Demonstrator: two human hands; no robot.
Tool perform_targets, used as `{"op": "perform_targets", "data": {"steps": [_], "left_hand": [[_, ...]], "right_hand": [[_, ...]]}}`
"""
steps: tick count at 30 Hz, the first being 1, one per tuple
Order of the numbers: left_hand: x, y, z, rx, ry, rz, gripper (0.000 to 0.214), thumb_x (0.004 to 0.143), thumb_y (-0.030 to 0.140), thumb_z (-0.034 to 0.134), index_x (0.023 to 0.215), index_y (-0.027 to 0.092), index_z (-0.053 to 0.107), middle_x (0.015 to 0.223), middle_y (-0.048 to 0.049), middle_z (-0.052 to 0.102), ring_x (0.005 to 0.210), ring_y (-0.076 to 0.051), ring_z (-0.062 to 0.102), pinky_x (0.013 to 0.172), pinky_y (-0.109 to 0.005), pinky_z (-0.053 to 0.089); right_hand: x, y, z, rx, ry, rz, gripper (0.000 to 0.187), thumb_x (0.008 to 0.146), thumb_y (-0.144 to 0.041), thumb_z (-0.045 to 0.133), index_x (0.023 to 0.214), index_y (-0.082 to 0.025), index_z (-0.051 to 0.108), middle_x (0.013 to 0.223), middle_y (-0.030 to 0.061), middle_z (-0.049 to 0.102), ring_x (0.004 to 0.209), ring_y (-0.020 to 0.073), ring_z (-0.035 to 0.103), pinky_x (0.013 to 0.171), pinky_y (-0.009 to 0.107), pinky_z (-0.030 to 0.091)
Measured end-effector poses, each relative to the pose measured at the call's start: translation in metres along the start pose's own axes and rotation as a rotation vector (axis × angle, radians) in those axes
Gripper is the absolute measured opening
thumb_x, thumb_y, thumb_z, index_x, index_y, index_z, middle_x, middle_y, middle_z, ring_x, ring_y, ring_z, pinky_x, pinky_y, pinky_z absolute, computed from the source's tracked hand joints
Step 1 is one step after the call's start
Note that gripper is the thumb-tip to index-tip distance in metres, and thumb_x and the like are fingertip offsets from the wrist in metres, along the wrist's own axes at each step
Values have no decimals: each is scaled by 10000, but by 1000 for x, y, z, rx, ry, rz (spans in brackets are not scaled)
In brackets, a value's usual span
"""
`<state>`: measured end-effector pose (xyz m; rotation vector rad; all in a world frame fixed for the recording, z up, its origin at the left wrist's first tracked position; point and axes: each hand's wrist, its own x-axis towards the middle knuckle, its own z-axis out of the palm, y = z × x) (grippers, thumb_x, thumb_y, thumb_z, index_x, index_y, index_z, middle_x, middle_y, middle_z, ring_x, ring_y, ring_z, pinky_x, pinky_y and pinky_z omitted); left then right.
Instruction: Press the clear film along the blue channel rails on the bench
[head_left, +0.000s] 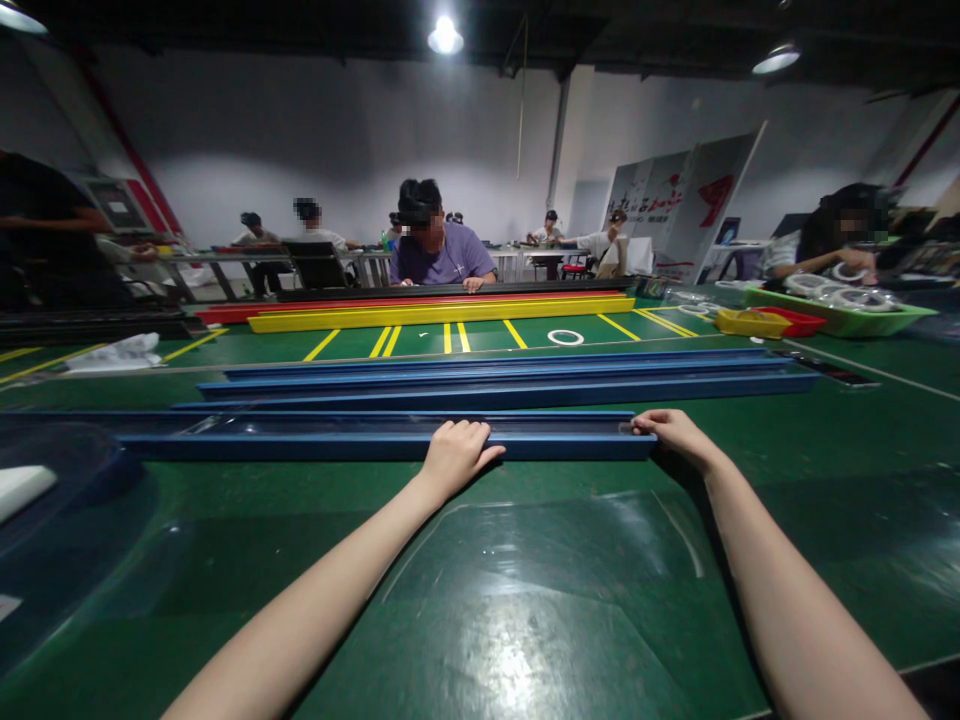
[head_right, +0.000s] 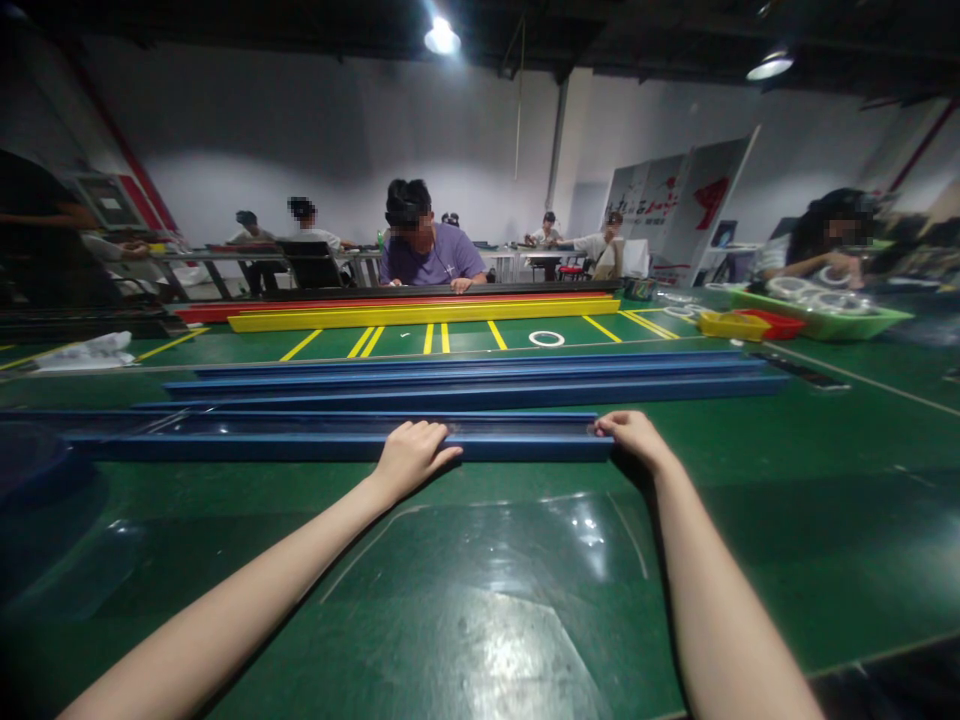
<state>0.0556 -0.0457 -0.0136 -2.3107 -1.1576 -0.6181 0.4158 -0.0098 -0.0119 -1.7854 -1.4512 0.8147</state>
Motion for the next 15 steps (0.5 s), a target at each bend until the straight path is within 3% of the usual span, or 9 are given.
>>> {"op": "perform_targets", "data": {"steps": [4, 9, 11, 15], "left_hand": [[0, 0, 1, 2, 0, 0, 373, 849, 482, 349, 739, 166, 513, 665, -34, 582, 647, -163, 516, 584, -278, 272], [1, 0, 1, -3, -9, -4, 370, 849, 483, 349, 752, 166, 513, 683, -30, 588, 652, -161, 518, 587, -282, 277], [1, 0, 1, -7, -15, -4, 370, 849, 484, 349, 756, 165, 514, 691, -31, 592, 657, -161, 521, 586, -282, 278], [1, 1, 0, -11, -22, -9, 362, 842, 482, 369, 764, 161, 518, 703, -32, 599, 663, -164, 526, 587, -283, 281]], "right_hand": [[-9, -17, -1, -24, 194, 59, 289, 702, -331, 444, 813, -132, 622, 745, 77, 644, 472, 97, 471, 463, 224, 336], [-23, -54, 18, -367, 581, -55, 318, 763, -381, 373, 781, -197, 631, 729, 65, 641, 602, 150, 520, 515, 229, 287], [-33, -72, 36, -474, 614, -148, 368, 803, -399, 322, 763, -194, 624, 699, 68, 634, 601, 145, 512, 508, 225, 251], [-54, -104, 85, -670, 457, -476, 415, 847, -372, 277, 652, -179, 589, 699, 58, 632, 611, 126, 524, 502, 230, 214]]}}
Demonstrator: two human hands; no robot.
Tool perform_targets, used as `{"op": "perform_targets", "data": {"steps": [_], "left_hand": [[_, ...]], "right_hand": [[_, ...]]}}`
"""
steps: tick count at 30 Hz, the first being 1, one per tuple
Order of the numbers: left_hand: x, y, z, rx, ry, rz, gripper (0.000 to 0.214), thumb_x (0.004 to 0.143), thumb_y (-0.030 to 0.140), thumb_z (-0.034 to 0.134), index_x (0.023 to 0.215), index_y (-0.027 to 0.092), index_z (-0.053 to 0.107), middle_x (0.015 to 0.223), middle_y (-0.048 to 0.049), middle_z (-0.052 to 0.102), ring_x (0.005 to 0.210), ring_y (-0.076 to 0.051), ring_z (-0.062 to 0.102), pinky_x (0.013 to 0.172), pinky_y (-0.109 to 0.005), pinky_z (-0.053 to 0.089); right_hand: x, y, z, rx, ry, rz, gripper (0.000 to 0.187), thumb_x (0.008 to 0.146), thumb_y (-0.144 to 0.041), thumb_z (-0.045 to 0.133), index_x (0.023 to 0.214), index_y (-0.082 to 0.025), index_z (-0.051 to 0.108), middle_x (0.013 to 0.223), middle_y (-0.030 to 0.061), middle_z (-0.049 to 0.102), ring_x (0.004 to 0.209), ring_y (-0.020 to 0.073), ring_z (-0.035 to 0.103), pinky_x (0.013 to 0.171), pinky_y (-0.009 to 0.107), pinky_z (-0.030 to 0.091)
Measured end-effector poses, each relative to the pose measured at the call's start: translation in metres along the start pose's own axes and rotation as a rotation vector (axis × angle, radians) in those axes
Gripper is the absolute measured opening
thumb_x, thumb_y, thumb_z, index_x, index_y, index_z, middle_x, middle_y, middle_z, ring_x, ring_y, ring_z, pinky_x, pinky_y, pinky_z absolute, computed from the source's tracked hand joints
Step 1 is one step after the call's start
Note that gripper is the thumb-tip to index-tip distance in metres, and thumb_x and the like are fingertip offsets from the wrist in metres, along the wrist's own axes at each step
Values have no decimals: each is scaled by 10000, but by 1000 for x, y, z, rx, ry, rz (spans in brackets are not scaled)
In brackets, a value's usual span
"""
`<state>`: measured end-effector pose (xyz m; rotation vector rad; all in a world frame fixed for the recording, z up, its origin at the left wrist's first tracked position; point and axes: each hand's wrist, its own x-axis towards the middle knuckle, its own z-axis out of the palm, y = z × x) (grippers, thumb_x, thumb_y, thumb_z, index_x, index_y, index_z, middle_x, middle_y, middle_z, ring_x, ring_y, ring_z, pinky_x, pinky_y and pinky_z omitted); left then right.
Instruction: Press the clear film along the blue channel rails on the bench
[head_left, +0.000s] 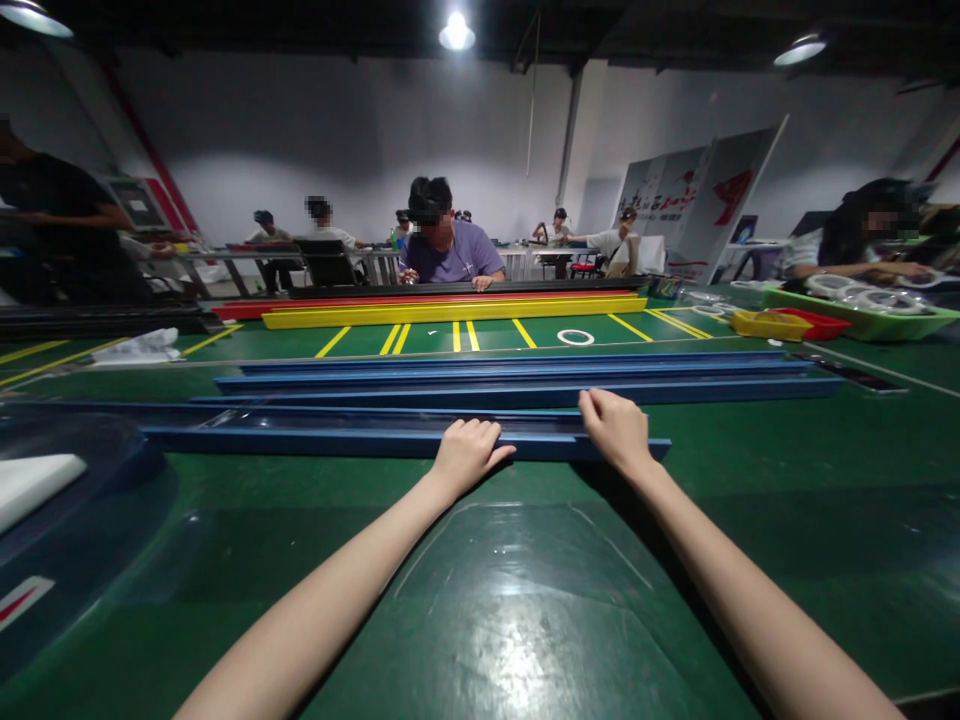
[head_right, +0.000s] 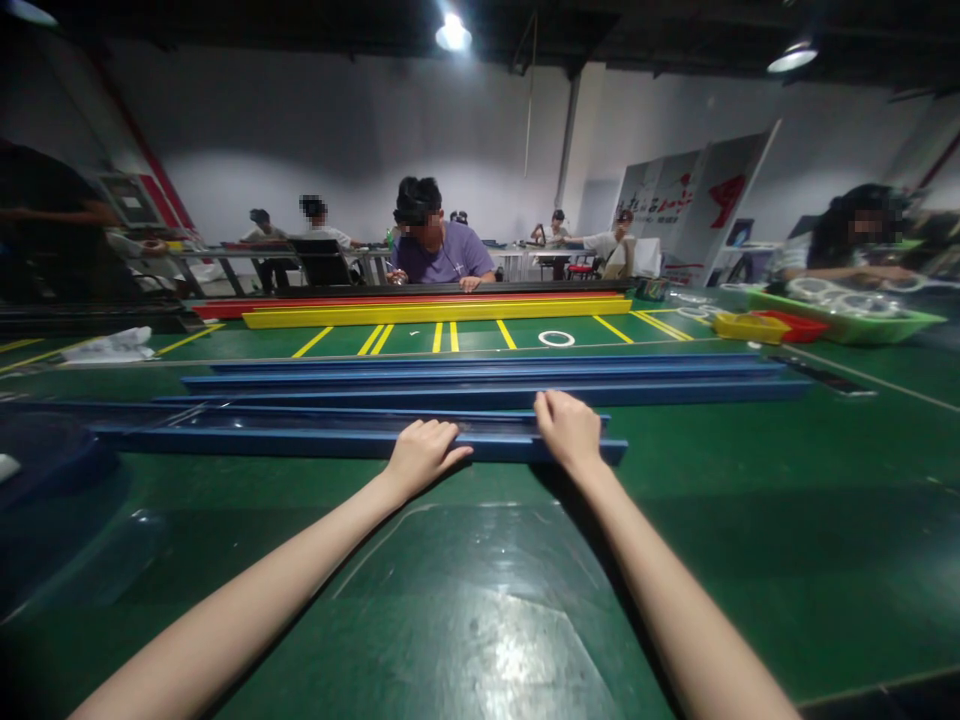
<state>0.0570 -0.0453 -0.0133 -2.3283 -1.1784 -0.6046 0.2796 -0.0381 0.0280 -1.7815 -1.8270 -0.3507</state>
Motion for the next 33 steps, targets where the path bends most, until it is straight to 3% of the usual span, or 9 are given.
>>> {"op": "perform_targets", "data": {"steps": [4, 9, 13, 22, 33], "left_hand": [[0, 1, -1, 0, 10, -3, 344, 831, 474, 403, 758, 158, 518, 714, -35, 605, 670, -169, 533, 588, -286, 285], [0, 1, 0, 0, 20, -4, 344, 823, 472, 420, 730, 155, 517, 693, -40, 604, 654, -170, 535, 578, -288, 285], [1, 1, 1, 7, 22, -14, 346, 812, 477, 437, 725, 152, 517, 683, -40, 602, 650, -171, 535, 577, -290, 287], [0, 1, 1, 3, 24, -6, 319, 814, 460, 445, 763, 154, 520, 703, -32, 598, 667, -168, 533, 582, -294, 294], [0, 1, -3, -7, 75, 12, 348, 816, 474, 426, 866, 149, 539, 769, -43, 588, 722, -181, 517, 632, -309, 312]], "right_hand": [[-8, -44, 15, -10, -47, -220, 412, 865, -327, 269, 641, -179, 581, 678, 33, 639, 598, 110, 546, 490, 229, 203], [-9, -64, 28, -67, -54, -257, 460, 868, -330, 254, 623, -174, 611, 674, 45, 660, 562, 115, 559, 466, 244, 165], [-12, -64, 32, -101, -26, -242, 457, 861, -323, 259, 622, -170, 617, 658, 50, 660, 533, 120, 555, 460, 251, 144], [-13, -53, 39, -87, 46, -442, 469, 862, -341, 266, 595, -154, 603, 587, 57, 618, 523, 112, 523, 471, 249, 161], [-7, -46, 43, -89, 77, -526, 509, 880, -313, 235, 583, -136, 608, 539, 66, 598, 470, 101, 495, 467, 247, 185]]}}
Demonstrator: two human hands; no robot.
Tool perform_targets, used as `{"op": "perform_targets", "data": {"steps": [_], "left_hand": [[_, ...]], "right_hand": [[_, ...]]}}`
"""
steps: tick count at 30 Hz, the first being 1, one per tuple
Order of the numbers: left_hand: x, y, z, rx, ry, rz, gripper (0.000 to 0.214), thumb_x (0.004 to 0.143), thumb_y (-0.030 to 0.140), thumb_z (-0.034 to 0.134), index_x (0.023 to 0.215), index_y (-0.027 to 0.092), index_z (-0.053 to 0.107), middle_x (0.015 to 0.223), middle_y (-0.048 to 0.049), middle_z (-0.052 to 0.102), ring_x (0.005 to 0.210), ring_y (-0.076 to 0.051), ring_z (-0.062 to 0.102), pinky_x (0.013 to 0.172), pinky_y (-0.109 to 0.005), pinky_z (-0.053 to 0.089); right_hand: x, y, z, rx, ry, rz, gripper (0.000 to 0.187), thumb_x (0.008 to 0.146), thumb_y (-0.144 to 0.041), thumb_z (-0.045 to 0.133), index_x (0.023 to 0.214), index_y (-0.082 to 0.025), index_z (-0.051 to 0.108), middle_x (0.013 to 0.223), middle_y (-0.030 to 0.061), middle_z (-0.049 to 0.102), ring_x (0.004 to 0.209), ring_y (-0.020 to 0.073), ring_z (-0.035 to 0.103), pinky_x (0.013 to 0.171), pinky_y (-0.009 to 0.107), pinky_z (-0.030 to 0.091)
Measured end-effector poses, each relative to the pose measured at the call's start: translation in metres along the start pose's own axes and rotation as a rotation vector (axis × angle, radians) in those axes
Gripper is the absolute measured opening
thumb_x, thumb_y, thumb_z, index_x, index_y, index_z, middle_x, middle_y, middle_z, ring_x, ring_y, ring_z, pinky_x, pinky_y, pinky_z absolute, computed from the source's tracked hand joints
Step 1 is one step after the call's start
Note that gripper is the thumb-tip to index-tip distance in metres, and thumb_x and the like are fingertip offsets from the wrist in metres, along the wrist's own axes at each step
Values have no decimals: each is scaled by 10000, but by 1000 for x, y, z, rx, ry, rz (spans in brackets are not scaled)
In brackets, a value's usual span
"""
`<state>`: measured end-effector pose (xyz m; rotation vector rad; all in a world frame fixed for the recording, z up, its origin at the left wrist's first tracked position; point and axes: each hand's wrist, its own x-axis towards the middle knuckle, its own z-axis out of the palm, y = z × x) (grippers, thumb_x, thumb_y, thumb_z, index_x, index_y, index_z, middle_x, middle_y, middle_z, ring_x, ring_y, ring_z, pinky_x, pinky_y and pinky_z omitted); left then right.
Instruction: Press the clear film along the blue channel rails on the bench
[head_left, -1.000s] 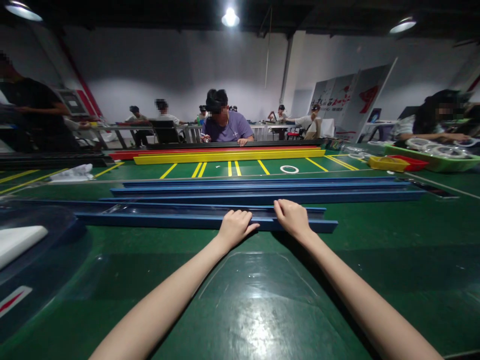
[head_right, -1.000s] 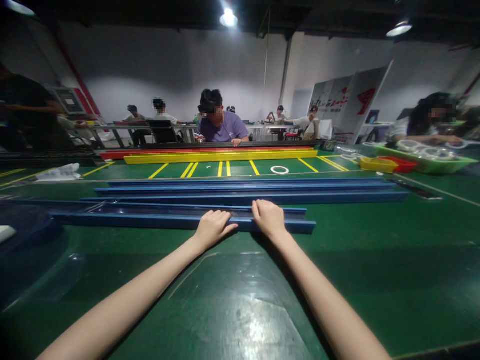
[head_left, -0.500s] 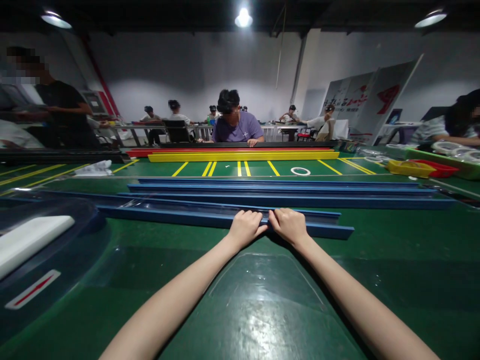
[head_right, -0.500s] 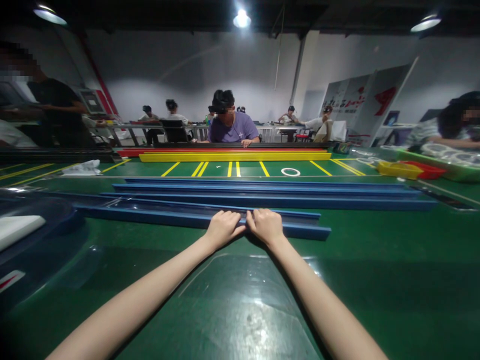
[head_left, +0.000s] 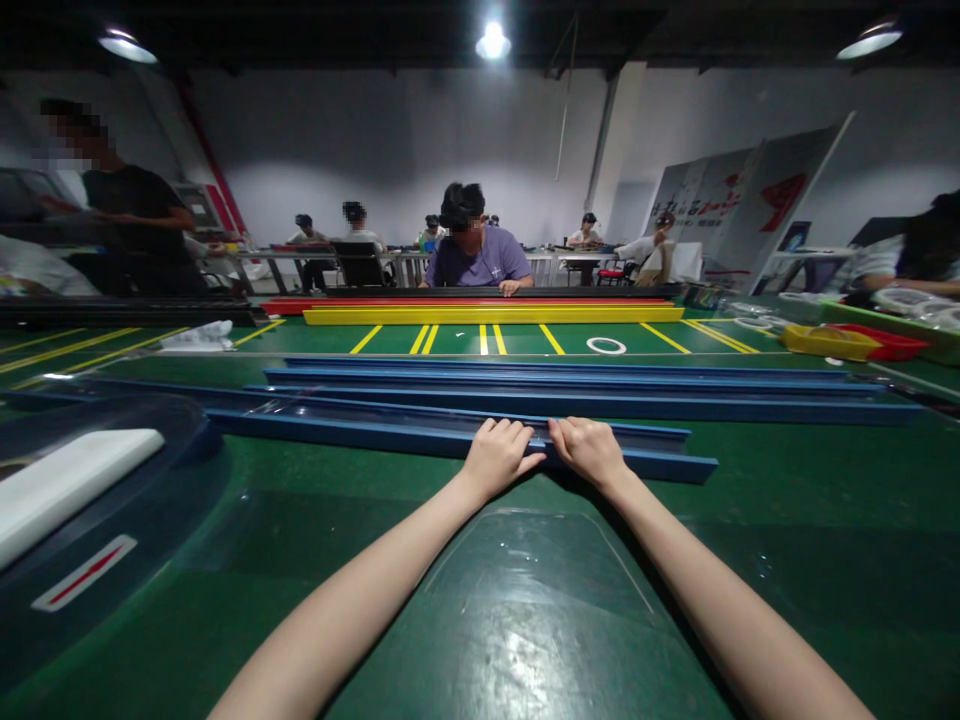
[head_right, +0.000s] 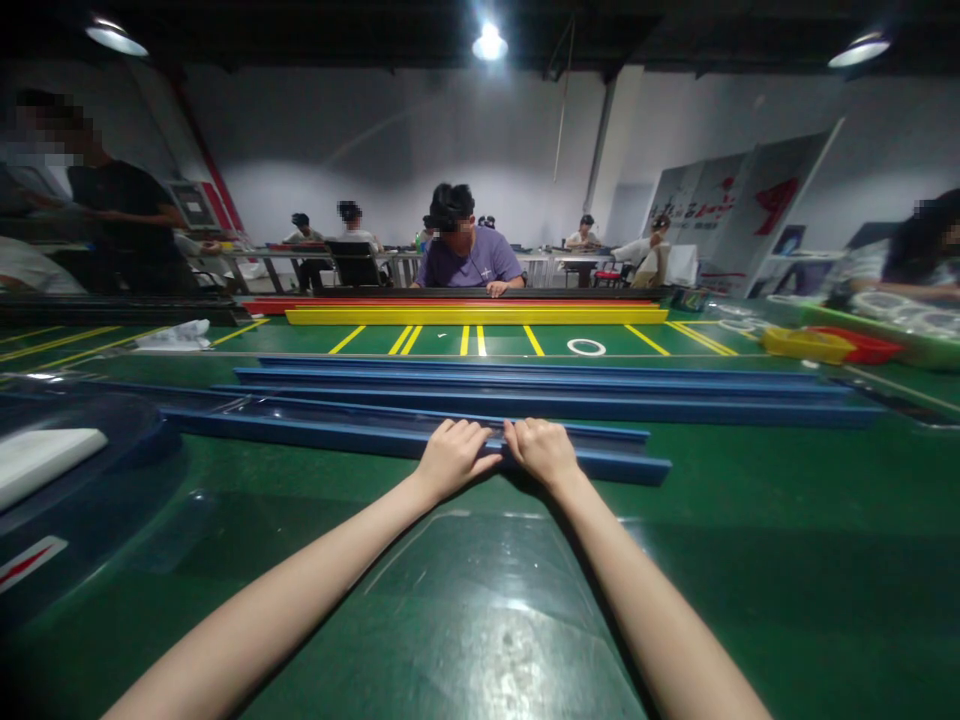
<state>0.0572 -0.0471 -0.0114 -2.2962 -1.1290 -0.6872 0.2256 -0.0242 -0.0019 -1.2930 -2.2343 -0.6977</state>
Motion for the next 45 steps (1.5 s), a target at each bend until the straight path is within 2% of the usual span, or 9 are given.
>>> {"op": "perform_targets", "data": {"steps": [5, 10, 18, 29, 45], "left_hand": [[0, 0, -1, 11, 18, 5, 375, 824, 487, 398, 847, 144, 545, 760, -52, 582, 723, -187, 510, 642, -317, 311], [1, 0, -3, 37, -4, 46, 400, 786, 509, 452, 897, 133, 532, 769, -50, 577, 735, -189, 507, 657, -313, 318], [1, -2, -3, 46, -35, 38, 424, 773, 533, 444, 890, 134, 526, 769, -54, 577, 736, -188, 511, 647, -304, 310], [-1, -3, 1, 26, -42, 19, 409, 796, 531, 406, 709, 149, 521, 684, -47, 572, 674, -168, 515, 599, -286, 296], [0, -6, 2, -18, -41, -2, 435, 773, 557, 424, 640, 156, 524, 617, -33, 584, 620, -157, 521, 552, -270, 295]], "right_hand": [[-8, 14, -2, -17, 12, 22, 522, 878, -316, 235, 550, -143, 603, 516, 60, 595, 445, 98, 487, 460, 245, 179], [-17, 33, -7, -26, 2, 45, 532, 868, -331, 239, 523, -146, 599, 515, 63, 601, 438, 99, 491, 456, 242, 185], [-28, 59, -12, -66, -121, 135, 535, 852, -346, 239, 526, -145, 613, 552, 80, 618, 474, 122, 523, 465, 247, 203], [-23, 57, -22, -39, -329, 232, 527, 859, -373, 231, 606, -175, 648, 672, 83, 668, 600, 158, 589, 510, 243, 268], [-20, 54, -24, -55, -379, 273, 513, 849, -370, 237, 634, -181, 662, 677, 80, 670, 626, 171, 602, 508, 245, 288]]}}
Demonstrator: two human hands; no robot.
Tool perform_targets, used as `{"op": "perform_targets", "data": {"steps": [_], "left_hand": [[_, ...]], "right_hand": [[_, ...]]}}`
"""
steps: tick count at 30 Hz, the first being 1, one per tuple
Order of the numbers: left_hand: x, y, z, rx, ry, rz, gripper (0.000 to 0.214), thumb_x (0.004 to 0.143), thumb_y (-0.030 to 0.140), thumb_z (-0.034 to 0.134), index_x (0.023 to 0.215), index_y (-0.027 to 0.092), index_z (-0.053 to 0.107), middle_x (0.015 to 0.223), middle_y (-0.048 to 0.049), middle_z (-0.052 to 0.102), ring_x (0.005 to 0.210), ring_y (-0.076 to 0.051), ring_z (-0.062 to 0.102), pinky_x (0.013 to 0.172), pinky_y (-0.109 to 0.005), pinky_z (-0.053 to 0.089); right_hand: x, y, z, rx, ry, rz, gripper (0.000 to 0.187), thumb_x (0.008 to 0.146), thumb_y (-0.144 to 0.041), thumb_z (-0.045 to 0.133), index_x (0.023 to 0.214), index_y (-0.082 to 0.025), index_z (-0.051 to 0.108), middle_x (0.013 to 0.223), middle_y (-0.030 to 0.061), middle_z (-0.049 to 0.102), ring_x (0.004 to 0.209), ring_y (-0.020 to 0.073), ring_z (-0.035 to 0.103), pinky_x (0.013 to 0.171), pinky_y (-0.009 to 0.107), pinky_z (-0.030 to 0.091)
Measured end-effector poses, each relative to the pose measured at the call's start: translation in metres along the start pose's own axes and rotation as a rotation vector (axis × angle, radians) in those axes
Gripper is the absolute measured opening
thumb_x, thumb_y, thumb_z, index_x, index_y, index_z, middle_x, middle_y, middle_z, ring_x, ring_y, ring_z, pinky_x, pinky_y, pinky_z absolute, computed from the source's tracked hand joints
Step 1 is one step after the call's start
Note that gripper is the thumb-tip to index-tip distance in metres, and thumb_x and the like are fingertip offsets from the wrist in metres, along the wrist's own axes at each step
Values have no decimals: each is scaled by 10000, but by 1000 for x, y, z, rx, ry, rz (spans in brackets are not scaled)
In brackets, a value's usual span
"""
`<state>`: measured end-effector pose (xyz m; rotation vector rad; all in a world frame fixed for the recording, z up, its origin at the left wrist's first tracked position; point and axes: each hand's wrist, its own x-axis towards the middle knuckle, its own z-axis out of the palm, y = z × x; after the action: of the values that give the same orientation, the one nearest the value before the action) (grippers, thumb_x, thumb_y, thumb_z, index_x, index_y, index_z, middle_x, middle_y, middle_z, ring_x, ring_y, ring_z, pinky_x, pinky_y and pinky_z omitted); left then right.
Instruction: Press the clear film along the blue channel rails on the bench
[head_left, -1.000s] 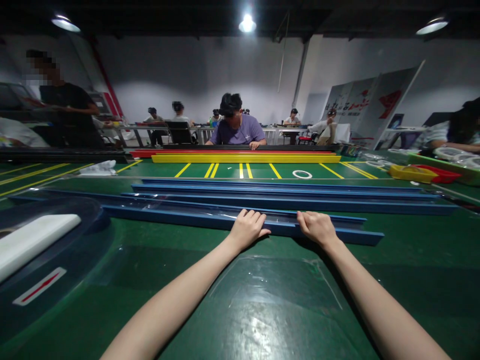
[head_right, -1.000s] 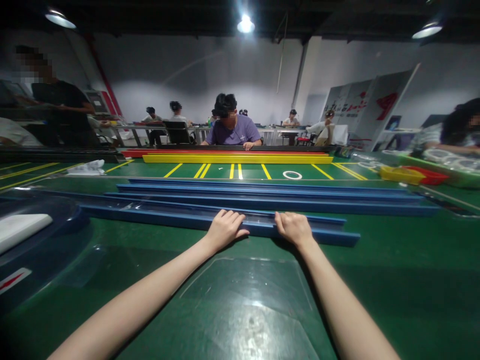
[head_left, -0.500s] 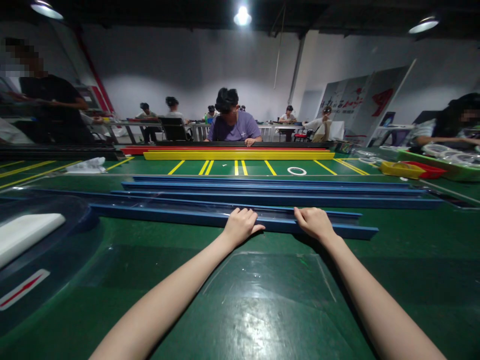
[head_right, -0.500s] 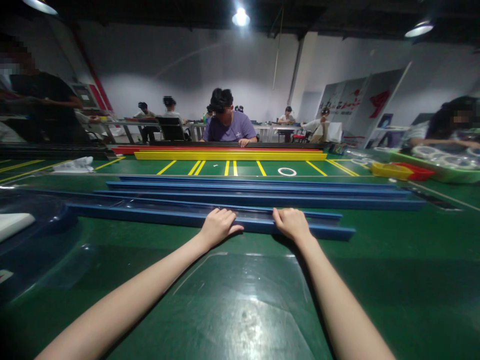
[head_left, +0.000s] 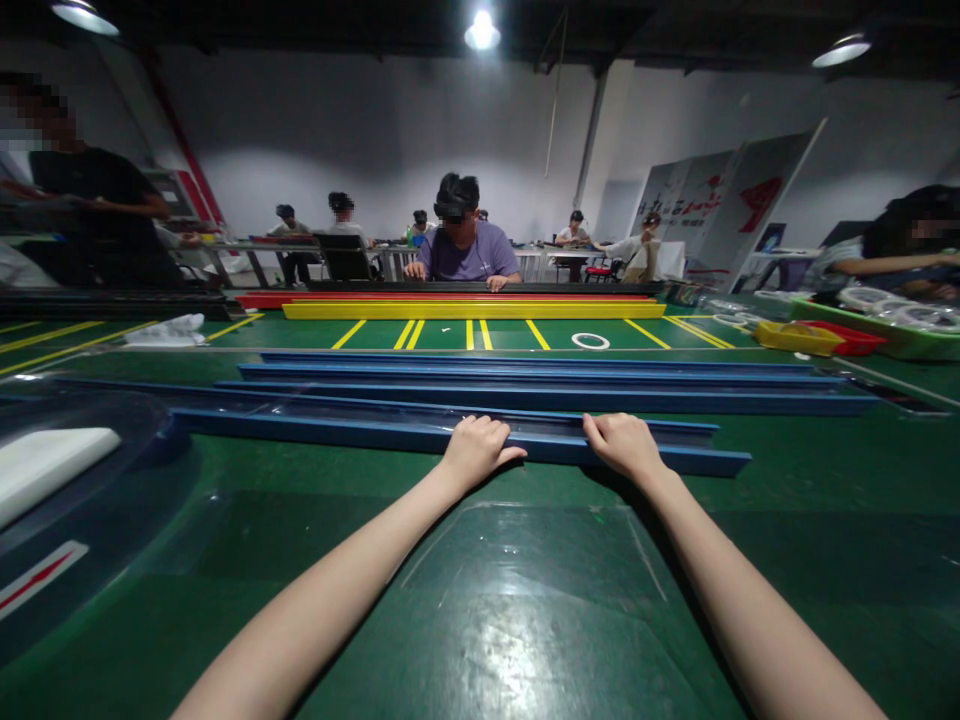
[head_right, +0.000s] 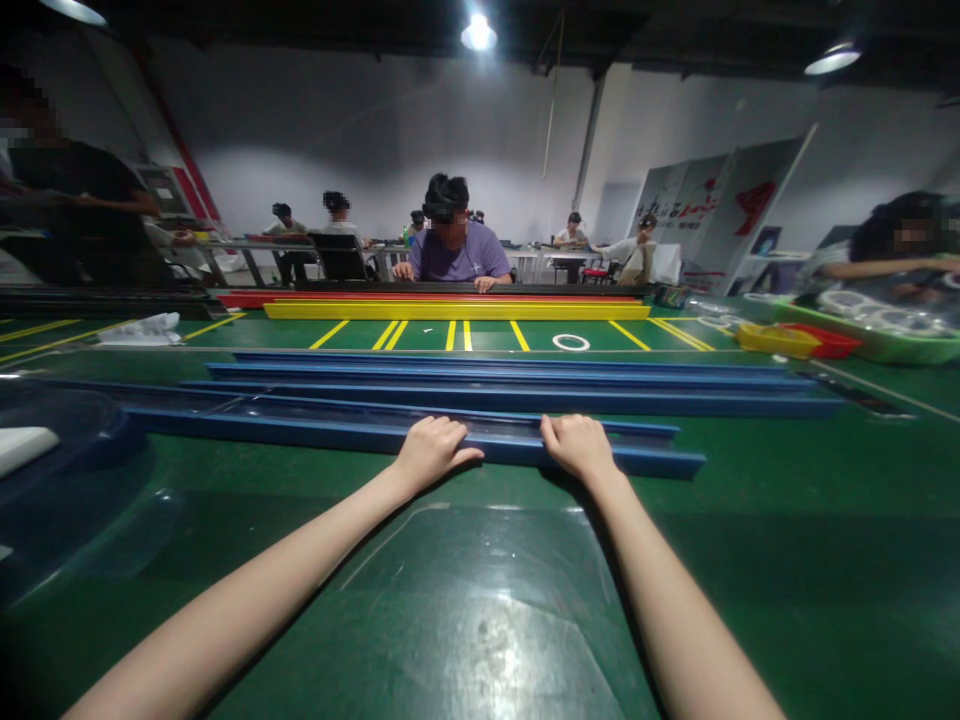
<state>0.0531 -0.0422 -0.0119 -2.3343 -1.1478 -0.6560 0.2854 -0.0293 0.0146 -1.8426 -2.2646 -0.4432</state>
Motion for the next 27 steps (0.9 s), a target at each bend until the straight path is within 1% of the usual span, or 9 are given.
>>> {"op": "perform_targets", "data": {"steps": [5, 14, 27], "left_hand": [[0, -1, 1, -27, -2, -13, 461, 780, 568, 395, 621, 156, 527, 603, -41, 580, 615, -157, 518, 540, -261, 306], [1, 0, 0, -20, -3, -27, 461, 774, 567, 408, 610, 155, 534, 599, -41, 581, 618, -156, 521, 531, -252, 319], [0, 1, 2, 5, 0, -17, 441, 774, 559, 420, 629, 157, 528, 618, -34, 580, 620, -155, 521, 535, -258, 315]], "right_hand": [[0, -1, -1, 1, -10, 7, 513, 849, -370, 237, 647, -182, 670, 678, 83, 671, 618, 167, 600, 511, 239, 297], [0, -2, -3, -10, -29, 24, 525, 850, -367, 227, 664, -181, 681, 681, 98, 668, 632, 186, 607, 520, 250, 305], [1, -2, -2, -19, -34, 31, 517, 849, -364, 238, 652, -180, 680, 675, 90, 669, 610, 167, 598, 517, 239, 311]]}}
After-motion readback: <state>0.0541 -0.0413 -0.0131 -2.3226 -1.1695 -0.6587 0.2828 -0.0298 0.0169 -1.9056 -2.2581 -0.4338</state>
